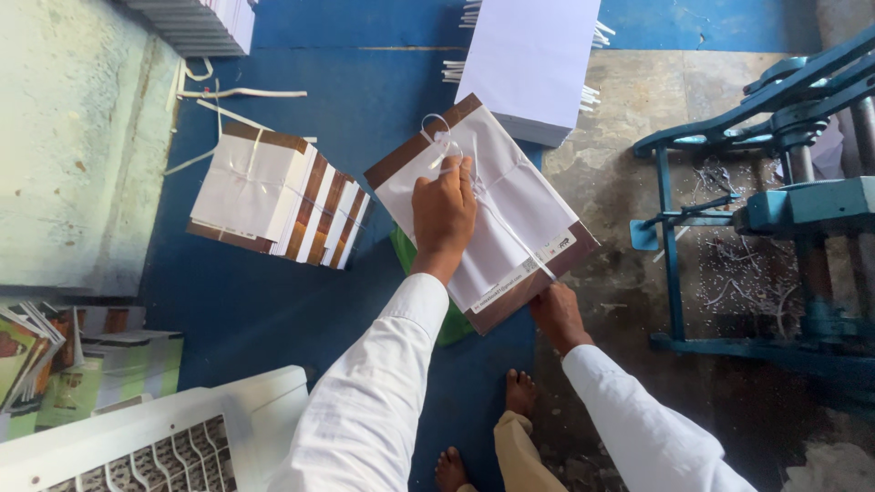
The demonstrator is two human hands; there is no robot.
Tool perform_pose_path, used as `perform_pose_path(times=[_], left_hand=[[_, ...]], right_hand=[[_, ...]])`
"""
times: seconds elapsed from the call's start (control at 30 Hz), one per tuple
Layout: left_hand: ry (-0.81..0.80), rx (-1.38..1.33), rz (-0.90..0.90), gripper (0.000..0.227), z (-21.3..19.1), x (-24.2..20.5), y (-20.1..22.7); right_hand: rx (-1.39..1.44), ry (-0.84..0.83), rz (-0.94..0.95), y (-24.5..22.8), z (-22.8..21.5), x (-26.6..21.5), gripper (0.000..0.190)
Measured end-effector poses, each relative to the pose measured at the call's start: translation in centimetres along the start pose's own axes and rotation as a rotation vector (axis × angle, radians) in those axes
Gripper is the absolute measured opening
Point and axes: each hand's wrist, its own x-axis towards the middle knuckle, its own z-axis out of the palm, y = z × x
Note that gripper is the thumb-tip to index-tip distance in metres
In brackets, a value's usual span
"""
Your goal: The person stacks notebooks, places a white sheet on top, writes on it with a pen, then wraps and ties a string around the stack to secure it.
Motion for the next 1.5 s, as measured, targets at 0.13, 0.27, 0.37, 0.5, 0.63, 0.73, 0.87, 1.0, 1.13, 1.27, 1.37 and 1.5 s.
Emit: perform_pose_path(times=[0.13,0.27,0.37,0.5,0.63,0.73,0.87,1.0,1.13,1.27,1.37,1.5], left_hand=[[-0.047,0.029,-0.031,0.031,-0.3,0.3,0.3],[-0.025,-0.022,-0.030,0.032,-0.3,0.1,0.3],[-0.022,-0.043,-0.041,0.034,-0.1,0.4,0.1],[-0.035,-0.121,-0.104,0.035,-0.3,-0.1,-0.1],[0.010,-0.234,-0.079,0.036,-0.6,0.2,-0.4],[-0.018,-0.203,-0.116,0.037,-0.5,0.2,-0.4],[-0.005,-0.138,-0.059,0.037,-0.6,0.2,-0.3],[-0.019,-0.120,-0.072,0.037,-0.6,0.2,-0.1],[-0.074,-0.046,-0.139,0.039,-0.6,0.4,0.3],[-0.073,-0.089,-0.158,0.040,-1.4,0.7,1.0],[-0.111,-0.173,-0.222,0.041,-2.3,1.0,1.8],[-0.147,-0.272,-0.235,0.042,-3.6,1.6,2.4]], right_hand=[[0.033,-0.051,0.019,-0.3,0.8,-0.8,0.013],[0.061,0.002,0.012,-1.1,1.3,-1.6,0.016],[0.049,-0.085,0.093,-1.6,1.0,-1.5,0.014],[0.041,-0.131,0.036,-1.6,-0.8,-2.4,0.015],[0.295,-0.199,0.105,-1.4,-3.9,-3.0,0.030],[0.374,-0.228,0.164,-0.4,-7.4,-4.8,0.030],[0.578,-0.257,0.389,1.5,-11.9,-7.1,0.035],[0.574,-0.192,0.487,3.6,-16.2,-7.8,0.038],[0.581,-0.034,0.378,3.7,-20.4,-5.2,0.036],[0.402,-0.041,0.317,-0.3,-24.1,1.0,0.036],[0.411,-0.033,0.211,-5.7,-24.9,6.0,0.034],[0.490,-0.049,0.065,-12.8,-23.6,12.2,0.031]])
